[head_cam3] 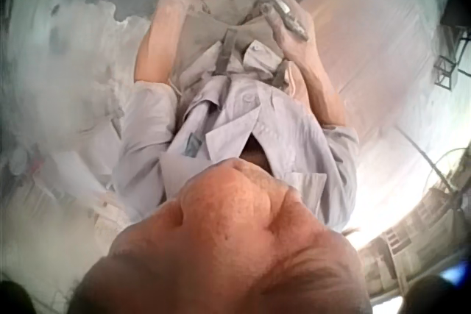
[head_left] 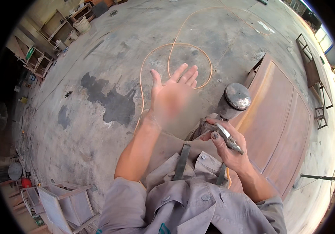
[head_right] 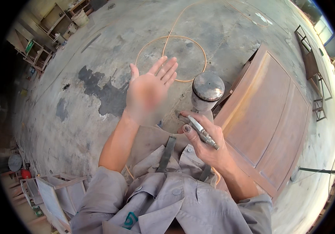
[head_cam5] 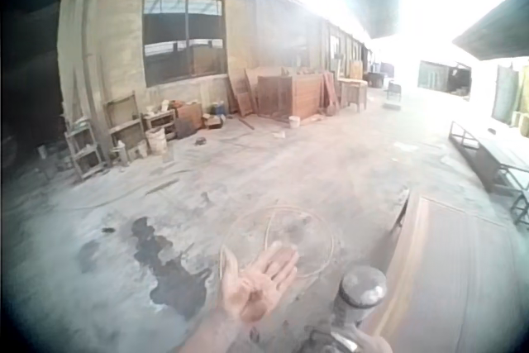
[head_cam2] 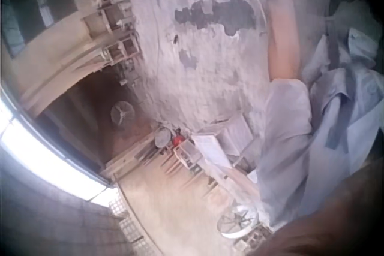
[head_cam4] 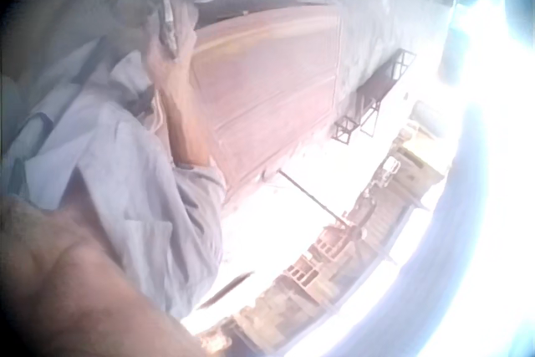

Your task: The person uses a spray gun to apply a coat of finish to a large wooden panel. They repeatedly test the spray pattern on their left palm to check the flow before applying it to the wood surface. The person moves the spray gun in steady horizontal strokes across the panel.

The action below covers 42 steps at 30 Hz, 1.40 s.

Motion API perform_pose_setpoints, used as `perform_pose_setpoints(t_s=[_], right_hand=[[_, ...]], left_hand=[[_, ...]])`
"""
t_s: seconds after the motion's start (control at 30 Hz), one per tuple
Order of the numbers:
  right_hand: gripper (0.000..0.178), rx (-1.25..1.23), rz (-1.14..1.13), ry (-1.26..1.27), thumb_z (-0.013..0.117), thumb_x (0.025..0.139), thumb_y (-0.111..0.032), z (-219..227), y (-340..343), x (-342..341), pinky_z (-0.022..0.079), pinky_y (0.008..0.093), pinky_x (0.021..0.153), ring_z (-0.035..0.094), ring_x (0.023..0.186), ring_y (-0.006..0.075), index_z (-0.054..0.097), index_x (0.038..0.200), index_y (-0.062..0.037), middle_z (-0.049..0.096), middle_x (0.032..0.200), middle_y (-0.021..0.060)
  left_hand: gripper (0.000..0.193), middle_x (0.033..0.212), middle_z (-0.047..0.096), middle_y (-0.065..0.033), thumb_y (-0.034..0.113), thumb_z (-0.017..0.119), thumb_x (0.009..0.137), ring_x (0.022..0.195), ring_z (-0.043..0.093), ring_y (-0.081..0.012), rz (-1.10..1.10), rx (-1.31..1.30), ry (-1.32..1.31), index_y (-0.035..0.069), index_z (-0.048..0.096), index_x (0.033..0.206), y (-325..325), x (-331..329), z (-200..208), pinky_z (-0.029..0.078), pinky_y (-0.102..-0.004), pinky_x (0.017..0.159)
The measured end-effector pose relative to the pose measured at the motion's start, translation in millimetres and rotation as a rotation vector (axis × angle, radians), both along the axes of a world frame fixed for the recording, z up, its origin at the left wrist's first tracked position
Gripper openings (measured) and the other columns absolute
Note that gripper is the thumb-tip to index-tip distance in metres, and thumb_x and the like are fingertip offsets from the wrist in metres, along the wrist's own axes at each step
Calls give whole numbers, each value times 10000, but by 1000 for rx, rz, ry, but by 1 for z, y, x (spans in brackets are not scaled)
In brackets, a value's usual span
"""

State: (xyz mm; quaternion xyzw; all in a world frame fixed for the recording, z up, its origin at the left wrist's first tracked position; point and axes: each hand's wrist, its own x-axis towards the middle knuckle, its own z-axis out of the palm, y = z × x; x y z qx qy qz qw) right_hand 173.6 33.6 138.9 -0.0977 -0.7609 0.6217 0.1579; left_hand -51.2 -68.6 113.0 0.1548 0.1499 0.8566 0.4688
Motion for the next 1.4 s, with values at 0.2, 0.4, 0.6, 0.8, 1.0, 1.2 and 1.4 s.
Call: perform_pose_setpoints(t_s=[0.2,0.4,0.6,0.8,1.0,1.2,1.4], right_hand=[[326,8,50,-182,591,1056,-211,7,-22,5,533,297,670,666,702,125,611,1328,-33,696,784,57],[345,71,-20,-92,601,1054,-239,2,-20,5,527,300,682,643,702,127,612,1332,-33,688,785,73],[339,93,-25,-138,608,1050,-235,0,-18,3,535,301,751,667,777,148,624,1320,-29,736,955,121],[321,96,1,-153,621,1035,-189,5,-16,7,529,308,741,659,778,146,630,1316,-34,731,984,112],[318,140,45,-107,636,1020,-152,1,-16,13,528,309,722,661,756,153,630,1318,-41,722,959,115],[310,68,35,-187,634,1025,-161,-2,-17,14,528,309,706,660,731,161,631,1313,-47,719,892,111],[307,51,8,-136,635,1025,-165,-9,-17,10,523,304,675,653,709,152,633,1311,-51,700,840,93]], left_hand=[[998,1671,212,-220,743,133,1003,1564,193,-306,-18,81,-138,-58,152,1598,-5,13,-22,169,-405,1308],[1032,1673,202,-225,758,141,994,1564,194,-307,-57,8,-124,-84,146,1590,-12,13,-26,176,-403,1304],[1045,1672,198,-234,763,162,991,1564,195,-309,-74,-1,-123,-94,140,1588,-14,12,-32,180,-406,1303],[1049,1671,199,-235,764,166,990,1564,196,-312,-74,-12,-126,-99,142,1585,-18,10,-33,185,-409,1302],[1099,1683,160,-237,804,152,962,1576,141,-325,-77,-19,-109,-97,125,1590,-21,7,-40,135,-420,1305],[1143,1690,114,-247,845,121,928,1586,72,-334,-98,-15,-63,-80,109,1601,-21,4,-50,74,-430,1304],[1125,1686,121,-256,837,131,935,1585,80,-340,-103,-8,-76,-65,97,1607,-22,6,-49,90,-433,1303]])
